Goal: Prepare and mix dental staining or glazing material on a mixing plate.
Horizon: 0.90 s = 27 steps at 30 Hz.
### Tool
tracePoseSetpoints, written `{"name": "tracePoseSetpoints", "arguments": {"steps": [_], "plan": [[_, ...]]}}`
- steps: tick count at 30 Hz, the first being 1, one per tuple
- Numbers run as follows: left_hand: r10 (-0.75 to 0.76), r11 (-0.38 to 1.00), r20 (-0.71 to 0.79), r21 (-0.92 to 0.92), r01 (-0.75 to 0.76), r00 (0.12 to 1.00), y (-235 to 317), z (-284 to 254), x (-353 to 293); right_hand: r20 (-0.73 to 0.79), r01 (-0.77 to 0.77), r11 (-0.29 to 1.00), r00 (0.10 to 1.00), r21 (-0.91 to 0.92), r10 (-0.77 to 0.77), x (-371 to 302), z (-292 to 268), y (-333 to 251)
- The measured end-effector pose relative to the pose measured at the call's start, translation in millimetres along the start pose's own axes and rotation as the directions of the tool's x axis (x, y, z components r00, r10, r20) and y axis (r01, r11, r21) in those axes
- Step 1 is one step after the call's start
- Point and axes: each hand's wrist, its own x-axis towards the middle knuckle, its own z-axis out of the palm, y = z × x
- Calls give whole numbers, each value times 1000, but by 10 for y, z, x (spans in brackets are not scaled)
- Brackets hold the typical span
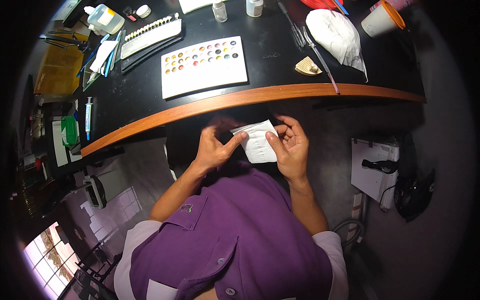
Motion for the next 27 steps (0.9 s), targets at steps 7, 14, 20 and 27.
{"name": "tracePoseSetpoints", "arguments": {"steps": [7,14,20,27], "plan": [[13,999,37,34,-15,999,-5,24,8,16,-13,999,1000,45,12,-5,14,-22],[-117,990,132,98,104,984,115,-80,62,108,-71,997,991,-38,74,38,17,-185],[-260,965,306,106,238,916,188,-199,176,268,4,938,959,-347,95,158,-47,-264],[-327,938,361,14,345,873,179,-228,179,236,-92,926,954,-365,188,192,-115,-139]]}}
